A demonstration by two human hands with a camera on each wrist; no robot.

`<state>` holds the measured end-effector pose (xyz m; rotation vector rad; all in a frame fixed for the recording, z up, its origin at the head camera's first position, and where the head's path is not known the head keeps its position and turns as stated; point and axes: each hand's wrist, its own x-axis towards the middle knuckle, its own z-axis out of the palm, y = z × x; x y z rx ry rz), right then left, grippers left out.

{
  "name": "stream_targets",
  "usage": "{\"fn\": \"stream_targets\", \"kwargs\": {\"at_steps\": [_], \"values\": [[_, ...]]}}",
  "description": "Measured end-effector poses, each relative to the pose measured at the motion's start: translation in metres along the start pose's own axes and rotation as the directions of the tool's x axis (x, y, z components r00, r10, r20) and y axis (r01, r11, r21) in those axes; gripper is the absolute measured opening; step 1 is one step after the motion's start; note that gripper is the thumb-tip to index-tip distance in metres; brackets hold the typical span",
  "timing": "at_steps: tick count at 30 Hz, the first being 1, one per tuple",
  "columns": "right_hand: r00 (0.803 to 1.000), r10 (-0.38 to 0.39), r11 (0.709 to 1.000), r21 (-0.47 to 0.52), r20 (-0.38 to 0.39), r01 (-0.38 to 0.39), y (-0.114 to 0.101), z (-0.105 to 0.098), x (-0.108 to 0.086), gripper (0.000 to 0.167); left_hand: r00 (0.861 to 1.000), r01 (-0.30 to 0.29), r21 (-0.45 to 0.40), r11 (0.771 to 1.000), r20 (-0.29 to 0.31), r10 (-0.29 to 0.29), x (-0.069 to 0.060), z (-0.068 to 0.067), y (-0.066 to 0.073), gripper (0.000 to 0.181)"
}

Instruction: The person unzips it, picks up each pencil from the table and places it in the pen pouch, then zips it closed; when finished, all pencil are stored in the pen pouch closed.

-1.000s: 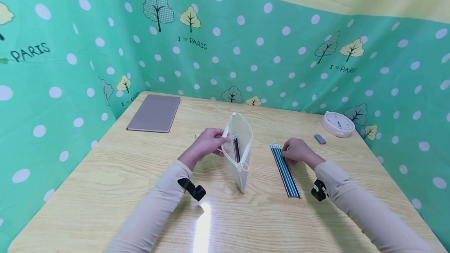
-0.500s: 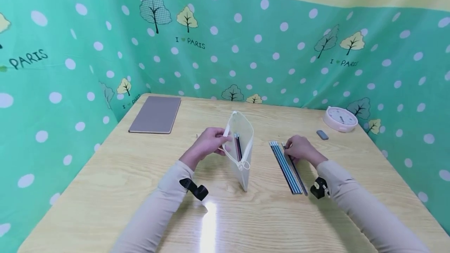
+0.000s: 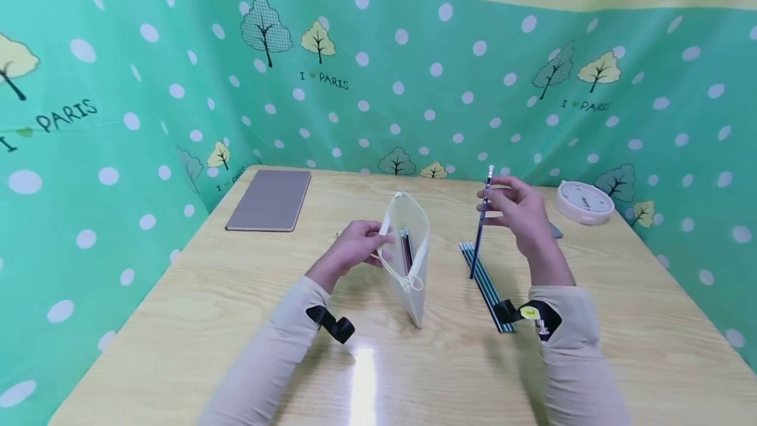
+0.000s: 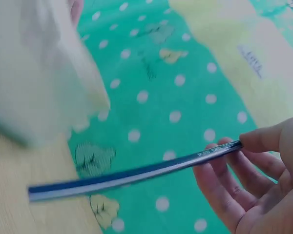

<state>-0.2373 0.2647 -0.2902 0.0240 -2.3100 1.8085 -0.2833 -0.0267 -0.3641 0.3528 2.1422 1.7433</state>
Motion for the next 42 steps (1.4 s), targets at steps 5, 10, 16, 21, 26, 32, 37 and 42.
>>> {"fn": "stream_targets", "kwargs": {"at_steps": [5, 10, 16, 21, 26, 32, 37, 42], "values": [[0.996, -0.016, 0.979, 0.199, -0.084, 0.032, 0.002, 0.001, -0.007, 0.007, 0.999, -0.011, -0.016, 1.000, 0.044, 0.011, 0.003, 0.011, -0.003, 0.028], [0.988, -0.008, 0.907, 0.414, -0.157, 0.073, 0.003, -0.001, -0.007, 0.011, 0.999, -0.015, -0.004, 1.000, 0.035, 0.015, 0.006, 0.011, 0.002, 0.028], [0.982, 0.013, 0.818, 0.567, -0.191, 0.100, -0.003, 0.005, -0.003, 0.014, 1.000, -0.003, 0.014, 1.000, 0.027, 0.003, 0.008, 0.005, 0.009, 0.030], [0.982, -0.005, 0.820, 0.561, -0.190, 0.113, -0.006, 0.010, -0.004, 0.013, 0.999, -0.012, 0.020, 1.000, 0.030, 0.012, 0.008, 0.003, 0.011, 0.031], [0.991, 0.005, 0.831, 0.552, -0.131, 0.069, -0.008, 0.015, -0.007, 0.013, 1.000, 0.000, 0.020, 1.000, 0.020, -0.001, 0.009, 0.004, 0.011, 0.033], [0.992, 0.002, 0.850, 0.523, -0.125, 0.064, -0.008, 0.033, -0.009, 0.013, 1.000, 0.012, 0.007, 1.000, 0.021, -0.012, 0.009, 0.006, 0.007, 0.035], [0.974, -0.065, 0.872, 0.462, -0.215, 0.161, -0.002, 0.066, -0.010, 0.017, 1.000, 0.024, 0.019, 1.000, 0.000, -0.024, 0.004, 0.001, 0.001, 0.036], [0.974, -0.140, 0.891, 0.407, -0.179, 0.203, 0.003, 0.087, -0.013, 0.021, 1.000, 0.006, 0.020, 1.000, 0.011, -0.006, 0.003, -0.003, -0.002, 0.036]]}}
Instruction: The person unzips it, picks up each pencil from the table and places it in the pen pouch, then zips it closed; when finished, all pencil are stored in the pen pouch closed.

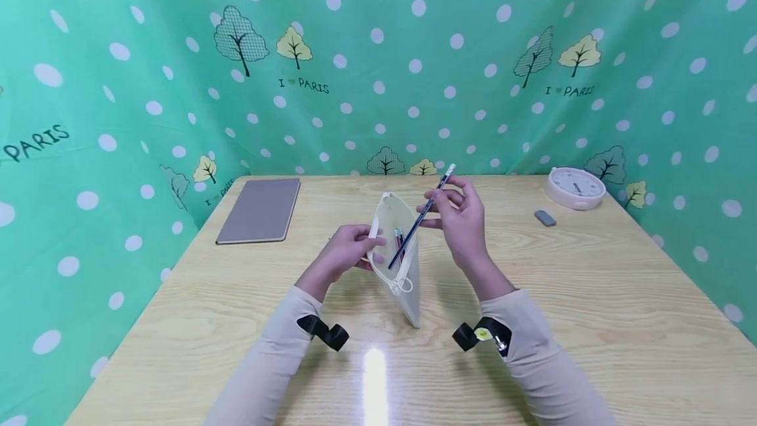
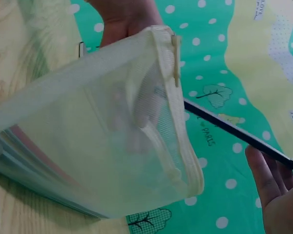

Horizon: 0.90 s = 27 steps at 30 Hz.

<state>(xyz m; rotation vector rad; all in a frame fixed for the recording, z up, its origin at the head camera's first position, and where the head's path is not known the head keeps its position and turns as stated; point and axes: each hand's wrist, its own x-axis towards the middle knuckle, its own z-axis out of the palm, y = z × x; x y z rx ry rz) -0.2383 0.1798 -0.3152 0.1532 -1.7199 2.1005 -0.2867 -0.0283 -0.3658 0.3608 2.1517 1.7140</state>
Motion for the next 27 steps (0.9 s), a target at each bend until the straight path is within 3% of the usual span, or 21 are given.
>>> {"fn": "stream_targets", "kwargs": {"at_steps": [8, 13, 20, 27], "values": [[0.992, 0.042, 0.998, -0.061, 0.123, -0.035, 0.005, 0.003, -0.004, 0.026, 1.000, 0.009, -0.008, 1.000, 0.003, -0.009, 0.000, -0.001, -0.002, 0.034], [0.977, 0.056, 0.988, -0.155, 0.204, -0.024, 0.008, 0.003, -0.005, 0.031, 1.000, 0.008, -0.015, 1.000, 0.005, -0.008, 0.000, -0.002, -0.001, 0.032], [0.950, 0.057, 0.927, -0.369, 0.307, 0.063, 0.011, 0.007, -0.010, 0.033, 1.000, 0.014, -0.015, 1.000, -0.003, -0.014, 0.000, -0.002, 0.000, 0.031], [0.938, 0.079, 0.887, -0.453, 0.338, 0.088, 0.013, 0.008, -0.012, 0.035, 1.000, 0.016, -0.010, 1.000, 0.001, -0.016, 0.000, -0.001, 0.001, 0.031]]}}
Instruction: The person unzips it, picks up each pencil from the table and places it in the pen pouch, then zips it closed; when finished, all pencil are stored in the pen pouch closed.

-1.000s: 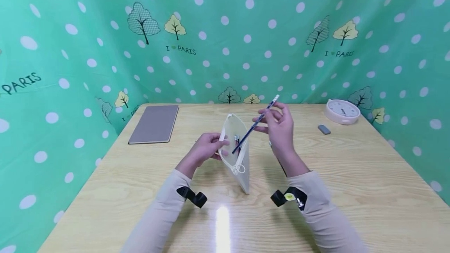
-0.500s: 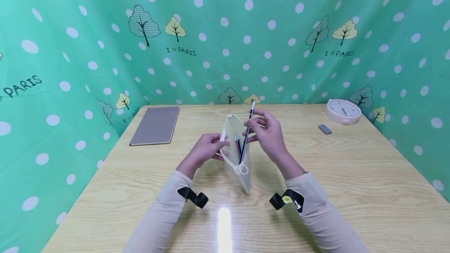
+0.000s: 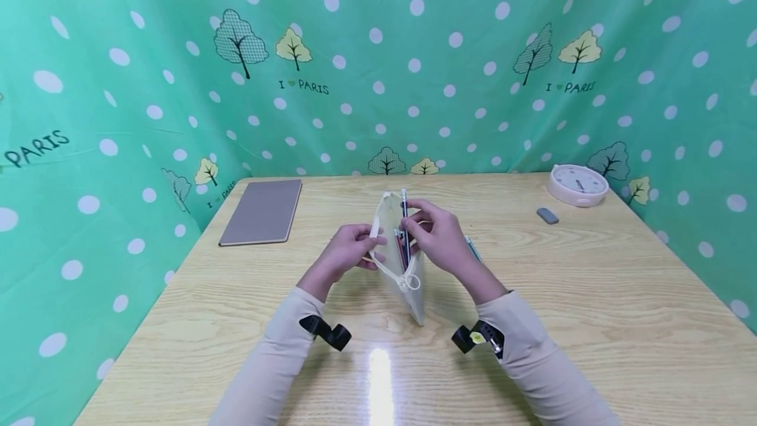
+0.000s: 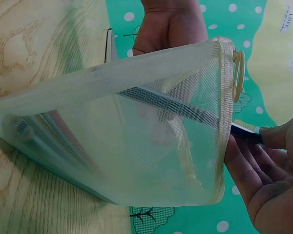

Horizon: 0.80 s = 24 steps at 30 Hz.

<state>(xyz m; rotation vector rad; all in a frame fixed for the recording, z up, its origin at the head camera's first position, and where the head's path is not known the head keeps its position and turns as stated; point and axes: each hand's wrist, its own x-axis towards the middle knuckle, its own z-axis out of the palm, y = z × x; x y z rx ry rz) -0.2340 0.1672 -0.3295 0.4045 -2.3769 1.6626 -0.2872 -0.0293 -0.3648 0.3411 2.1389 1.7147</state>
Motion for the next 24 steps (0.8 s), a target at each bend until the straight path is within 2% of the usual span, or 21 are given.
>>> {"fn": "stream_targets", "kwargs": {"at_steps": [14, 19, 24], "values": [[0.998, 0.054, 0.987, -0.155, 0.036, -0.048, 0.0034, -0.0023, 0.0010, 0.033, 1.000, -0.012, -0.007, 1.000, 0.000, 0.012, -0.0016, 0.0019, 0.0007, 0.036], [0.995, 0.069, 0.983, -0.177, 0.072, -0.055, 0.0051, -0.0032, 0.0013, 0.033, 1.000, -0.014, -0.006, 1.000, 0.001, 0.014, -0.0026, 0.0014, 0.0010, 0.036], [0.994, 0.083, 0.981, -0.181, 0.073, -0.068, 0.0047, -0.0034, 0.0011, 0.033, 1.000, -0.018, 0.001, 1.000, 0.006, 0.018, -0.0030, 0.0006, 0.0008, 0.037]]}}
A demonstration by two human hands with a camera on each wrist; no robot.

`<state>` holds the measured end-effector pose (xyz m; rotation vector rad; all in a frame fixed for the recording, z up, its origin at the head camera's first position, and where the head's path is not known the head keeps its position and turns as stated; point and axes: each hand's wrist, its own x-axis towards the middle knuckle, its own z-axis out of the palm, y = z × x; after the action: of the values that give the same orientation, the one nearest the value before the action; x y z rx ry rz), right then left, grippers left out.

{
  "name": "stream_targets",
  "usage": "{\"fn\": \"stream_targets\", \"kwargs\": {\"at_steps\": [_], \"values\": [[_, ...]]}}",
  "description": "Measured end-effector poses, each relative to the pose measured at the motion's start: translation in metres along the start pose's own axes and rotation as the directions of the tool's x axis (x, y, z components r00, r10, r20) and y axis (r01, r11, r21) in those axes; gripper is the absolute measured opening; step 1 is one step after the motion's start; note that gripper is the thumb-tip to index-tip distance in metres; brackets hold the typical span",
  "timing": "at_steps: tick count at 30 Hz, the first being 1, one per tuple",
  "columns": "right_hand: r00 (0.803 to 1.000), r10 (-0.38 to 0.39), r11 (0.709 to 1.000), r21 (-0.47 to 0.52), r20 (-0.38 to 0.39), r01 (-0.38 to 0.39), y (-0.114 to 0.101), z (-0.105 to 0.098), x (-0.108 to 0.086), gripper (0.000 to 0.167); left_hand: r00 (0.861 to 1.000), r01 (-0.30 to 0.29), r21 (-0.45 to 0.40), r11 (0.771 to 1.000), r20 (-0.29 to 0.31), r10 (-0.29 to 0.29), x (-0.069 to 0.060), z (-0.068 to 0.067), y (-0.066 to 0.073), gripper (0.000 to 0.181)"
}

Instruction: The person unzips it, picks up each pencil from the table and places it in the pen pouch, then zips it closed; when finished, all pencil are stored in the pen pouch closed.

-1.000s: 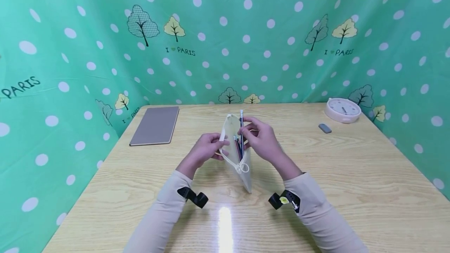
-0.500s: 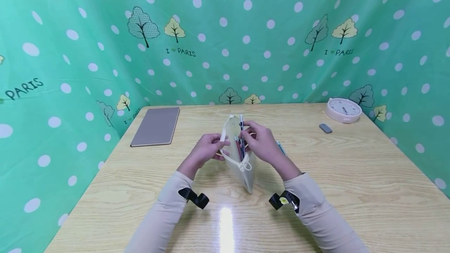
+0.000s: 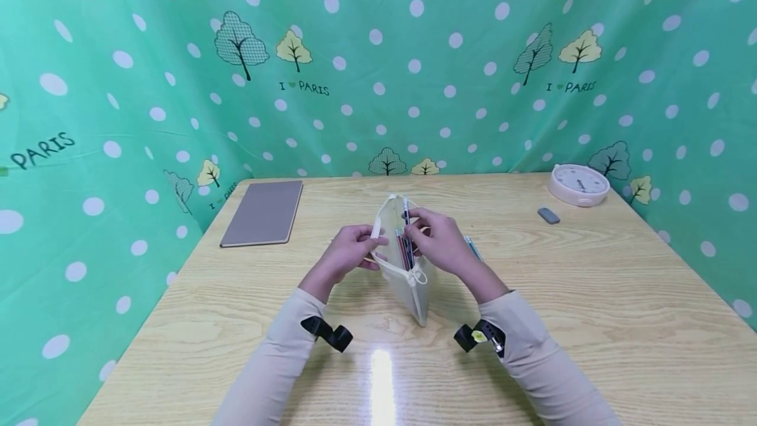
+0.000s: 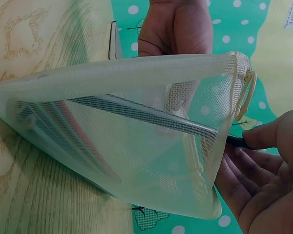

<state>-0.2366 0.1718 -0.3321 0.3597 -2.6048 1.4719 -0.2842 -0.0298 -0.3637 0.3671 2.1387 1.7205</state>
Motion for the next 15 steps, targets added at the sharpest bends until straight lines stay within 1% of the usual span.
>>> {"fn": "stream_targets", "kwargs": {"at_steps": [8, 15], "values": [[1.000, -0.011, 1.000, -0.018, 0.004, 0.011, 0.0001, -0.0004, 0.0001, 0.033, 1.000, -0.018, 0.006, 1.000, 0.001, 0.018, 0.0011, 0.0001, -0.0013, 0.036], [1.000, 0.019, 1.000, -0.016, -0.013, -0.019, 0.0002, -0.0002, -0.0008, 0.034, 1.000, -0.017, 0.002, 1.000, -0.002, 0.017, 0.0002, 0.0006, -0.0009, 0.035]]}}
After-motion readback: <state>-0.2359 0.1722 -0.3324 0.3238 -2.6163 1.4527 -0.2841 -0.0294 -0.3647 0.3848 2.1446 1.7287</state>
